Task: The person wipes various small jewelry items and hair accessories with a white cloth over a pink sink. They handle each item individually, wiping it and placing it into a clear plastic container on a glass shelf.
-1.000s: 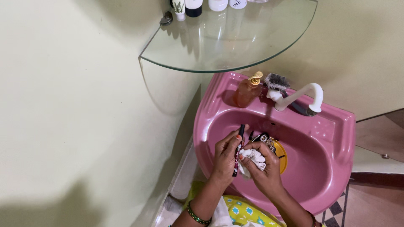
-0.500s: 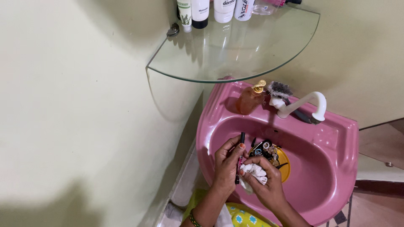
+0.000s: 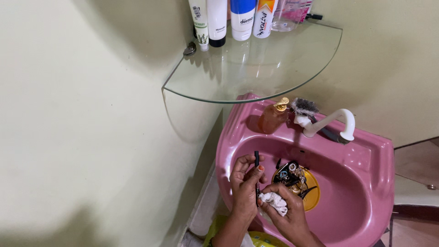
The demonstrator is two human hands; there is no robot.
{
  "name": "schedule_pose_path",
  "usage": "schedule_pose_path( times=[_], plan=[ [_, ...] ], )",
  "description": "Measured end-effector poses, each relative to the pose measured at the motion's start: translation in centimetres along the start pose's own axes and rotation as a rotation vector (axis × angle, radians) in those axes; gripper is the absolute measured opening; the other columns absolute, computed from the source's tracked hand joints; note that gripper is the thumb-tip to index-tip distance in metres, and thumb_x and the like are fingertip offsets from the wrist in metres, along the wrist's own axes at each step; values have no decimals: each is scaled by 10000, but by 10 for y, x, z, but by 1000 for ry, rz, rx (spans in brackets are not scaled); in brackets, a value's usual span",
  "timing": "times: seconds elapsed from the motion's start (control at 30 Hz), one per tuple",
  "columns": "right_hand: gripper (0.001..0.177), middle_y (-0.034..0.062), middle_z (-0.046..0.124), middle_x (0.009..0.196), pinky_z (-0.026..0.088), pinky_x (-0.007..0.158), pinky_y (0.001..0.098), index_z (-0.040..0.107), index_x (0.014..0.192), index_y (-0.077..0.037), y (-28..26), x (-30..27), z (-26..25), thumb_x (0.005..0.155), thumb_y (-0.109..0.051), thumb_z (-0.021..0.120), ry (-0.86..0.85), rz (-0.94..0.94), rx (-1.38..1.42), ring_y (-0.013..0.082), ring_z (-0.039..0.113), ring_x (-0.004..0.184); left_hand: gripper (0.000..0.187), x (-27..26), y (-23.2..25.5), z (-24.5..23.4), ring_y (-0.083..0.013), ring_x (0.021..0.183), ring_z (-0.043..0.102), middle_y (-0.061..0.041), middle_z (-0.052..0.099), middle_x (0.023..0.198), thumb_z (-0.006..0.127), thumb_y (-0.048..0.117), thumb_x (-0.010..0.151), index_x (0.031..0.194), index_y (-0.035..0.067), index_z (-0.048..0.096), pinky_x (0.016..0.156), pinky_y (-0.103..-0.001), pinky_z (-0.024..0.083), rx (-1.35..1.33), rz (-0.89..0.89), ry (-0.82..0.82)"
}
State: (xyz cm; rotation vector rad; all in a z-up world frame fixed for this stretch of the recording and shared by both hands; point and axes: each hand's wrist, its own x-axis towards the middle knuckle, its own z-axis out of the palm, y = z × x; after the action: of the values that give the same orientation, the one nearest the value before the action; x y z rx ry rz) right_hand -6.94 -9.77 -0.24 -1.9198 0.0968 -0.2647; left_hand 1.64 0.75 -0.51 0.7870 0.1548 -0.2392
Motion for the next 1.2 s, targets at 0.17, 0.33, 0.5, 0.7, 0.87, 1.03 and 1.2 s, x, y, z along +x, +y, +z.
schedule_pose_path(
  times=[0.17, 0.33, 0.5, 0.7, 0.87, 1.03, 1.2],
  plan=[
    [225, 52, 751, 809, 578, 636, 264, 706, 960, -29, 4, 1, 3, 760, 14, 800, -9, -22, 12, 113, 740, 732, 645, 1, 1, -3, -58, 615, 559, -28, 707, 977, 705, -55, 827, 1429, 155, 606, 555, -211, 499, 2, -63, 66],
    [242, 55, 743, 807, 588, 627, 262, 711, 967, -23, 6, 4, 5, 743, 18, 793, -9, -20, 5, 112, 743, 730, 562, 2, -7, -8, -54, 746, 562, -15, 688, 985, 678, -87, 867, 1397, 99, 668, 693, -192, 509, -78, -57, 31],
    [259, 52, 742, 834, 574, 651, 275, 703, 971, -21, 3, 18, 4, 730, 13, 791, 76, -30, -44, 125, 731, 739, 407, -1, -7, -7, -73, 906, 615, -30, 693, 1069, 582, 107, 994, 1389, 54, 666, 818, -204, 518, 44, -19, 18],
    [267, 62, 739, 822, 569, 661, 290, 718, 934, -35, 0, 14, 3, 695, -21, 835, 38, -98, -129, 140, 734, 738, 509, -2, 3, -4, -172, 975, 668, -123, 714, 1114, 474, 359, 1023, 1373, 28, 639, 838, -302, 561, -98, -57, 3],
    [272, 59, 758, 811, 580, 633, 284, 731, 930, -44, -6, 19, 2, 677, -28, 828, 66, -101, -136, 130, 750, 716, 625, -6, 4, -1, -196, 1100, 646, -125, 703, 1241, 368, 464, 1045, 1355, -2, 645, 965, -345, 518, -34, 10, -95],
    [233, 60, 752, 793, 553, 580, 274, 706, 947, -36, -19, 52, -4, 745, -51, 820, 235, -38, -192, 124, 720, 653, 655, -8, 0, 3, -196, 1315, 557, -107, 650, 1378, 328, 488, 1052, 1375, 2, 625, 1138, -331, 389, 177, 161, -190],
    [222, 56, 771, 777, 565, 563, 274, 704, 942, -47, -19, 52, 7, 750, -52, 814, 218, 18, -180, 117, 741, 649, 659, -4, -3, -3, -208, 1248, 551, -122, 600, 1324, 355, 478, 1095, 1443, -17, 616, 1098, -337, 423, 82, 196, -213]
  ],
)
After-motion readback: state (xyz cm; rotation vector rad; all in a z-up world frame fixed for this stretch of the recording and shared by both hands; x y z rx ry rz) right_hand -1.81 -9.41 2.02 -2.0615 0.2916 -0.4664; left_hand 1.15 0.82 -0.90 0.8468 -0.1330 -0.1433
